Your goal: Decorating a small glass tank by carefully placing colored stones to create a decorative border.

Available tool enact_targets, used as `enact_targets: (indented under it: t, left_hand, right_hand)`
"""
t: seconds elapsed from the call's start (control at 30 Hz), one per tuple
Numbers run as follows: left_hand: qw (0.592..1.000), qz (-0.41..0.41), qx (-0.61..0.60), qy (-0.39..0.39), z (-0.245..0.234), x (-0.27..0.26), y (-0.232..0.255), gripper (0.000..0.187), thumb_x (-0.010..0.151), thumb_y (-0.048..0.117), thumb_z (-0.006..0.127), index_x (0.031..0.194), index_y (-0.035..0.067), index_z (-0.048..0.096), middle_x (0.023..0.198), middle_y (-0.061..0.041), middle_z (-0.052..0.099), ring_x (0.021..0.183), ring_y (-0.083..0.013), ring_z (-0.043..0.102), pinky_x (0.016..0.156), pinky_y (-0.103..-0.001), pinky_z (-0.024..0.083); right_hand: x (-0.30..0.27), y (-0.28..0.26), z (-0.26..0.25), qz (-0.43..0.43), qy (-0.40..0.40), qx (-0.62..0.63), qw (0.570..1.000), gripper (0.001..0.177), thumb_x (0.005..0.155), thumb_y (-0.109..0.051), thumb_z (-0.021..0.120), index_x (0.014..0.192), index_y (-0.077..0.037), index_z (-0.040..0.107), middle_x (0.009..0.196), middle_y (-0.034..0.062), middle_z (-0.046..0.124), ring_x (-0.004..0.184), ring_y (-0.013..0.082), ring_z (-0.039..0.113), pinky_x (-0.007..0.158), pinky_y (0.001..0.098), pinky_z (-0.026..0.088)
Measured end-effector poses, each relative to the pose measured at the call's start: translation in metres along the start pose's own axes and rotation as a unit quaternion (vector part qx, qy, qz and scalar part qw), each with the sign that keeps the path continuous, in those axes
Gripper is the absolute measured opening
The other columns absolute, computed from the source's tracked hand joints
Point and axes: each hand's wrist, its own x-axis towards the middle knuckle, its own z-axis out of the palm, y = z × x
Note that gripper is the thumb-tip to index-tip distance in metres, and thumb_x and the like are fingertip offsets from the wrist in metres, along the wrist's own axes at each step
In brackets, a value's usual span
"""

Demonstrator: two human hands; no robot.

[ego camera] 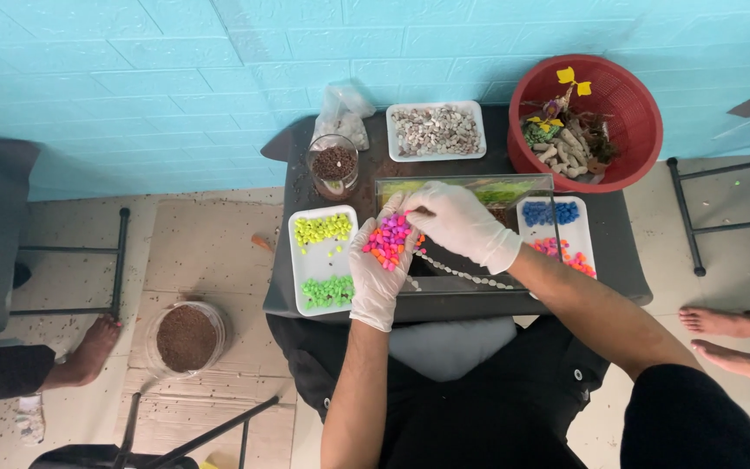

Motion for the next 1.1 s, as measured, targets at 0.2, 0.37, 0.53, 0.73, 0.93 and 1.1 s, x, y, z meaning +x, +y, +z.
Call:
enact_targets:
  t: [0.2,0.37,0.53,0.73,0.93,1.1]
  left_hand:
    - [0.988,-0.032,-0.070,-0.134,-0.021,0.011,0.006,0.055,0.103,0.027,0.040,0.152,0.003,0.040,0.155,-0.024,0.039,0.143,-0.0395,0.039,0.114,-0.054,0.035]
    - [0.982,-0.046,-0.090,-0.160,-0.023,0.010,0.005,0.056,0.105,0.028,0.035,0.154,0.003,0.036,0.158,-0.023,0.035,0.146,-0.0381,0.034,0.117,-0.051,0.030]
    - [0.983,-0.026,-0.074,-0.166,-0.019,0.005,0.002,0.057,0.103,0.026,0.037,0.154,0.001,0.036,0.158,-0.025,0.034,0.146,-0.0392,0.034,0.116,-0.052,0.031]
    - [0.984,-0.027,-0.074,-0.159,-0.019,0.005,0.003,0.057,0.103,0.026,0.038,0.155,0.002,0.035,0.159,-0.024,0.034,0.146,-0.0389,0.033,0.116,-0.051,0.032]
    - [0.985,-0.027,-0.076,-0.153,-0.019,0.005,0.003,0.057,0.102,0.023,0.039,0.154,0.001,0.035,0.158,-0.025,0.034,0.146,-0.0399,0.033,0.117,-0.051,0.031]
    - [0.985,-0.029,-0.075,-0.156,-0.021,0.007,0.004,0.057,0.103,0.024,0.039,0.155,0.001,0.035,0.158,-0.024,0.034,0.146,-0.0393,0.033,0.118,-0.050,0.030]
  right_hand:
    - [0.002,0.051,0.000,0.138,-0.042,0.062,0.988,0.021,0.091,-0.034,0.072,0.105,-0.020,0.079,0.109,0.0042,0.075,0.107,0.0243,0.070,0.092,0.0352,0.055]
    - [0.008,0.096,0.040,0.208,-0.115,0.019,0.971,0.020,0.090,-0.041,0.071,0.103,-0.029,0.080,0.112,-0.0018,0.075,0.112,0.0248,0.069,0.096,0.0374,0.054]
    - [0.033,0.147,0.104,0.250,-0.248,0.089,0.932,0.046,0.093,-0.042,0.054,0.072,-0.005,0.072,0.057,0.0071,0.058,0.049,0.0205,0.048,0.054,0.0386,0.043]
    - [0.025,0.172,0.150,-0.025,-0.234,-0.200,0.951,0.028,0.093,-0.021,0.058,0.083,0.001,0.071,0.080,0.0225,0.072,0.082,0.0444,0.071,0.071,0.0532,0.056]
    - [0.019,0.162,0.157,-0.066,-0.201,-0.096,0.973,0.030,0.091,-0.019,0.056,0.074,0.004,0.068,0.073,0.0326,0.067,0.075,0.0518,0.065,0.063,0.0543,0.053]
    - [0.019,0.167,0.166,-0.059,-0.190,-0.116,0.973,0.031,0.092,-0.016,0.053,0.070,-0.001,0.067,0.068,0.0268,0.068,0.071,0.0487,0.067,0.058,0.0504,0.053]
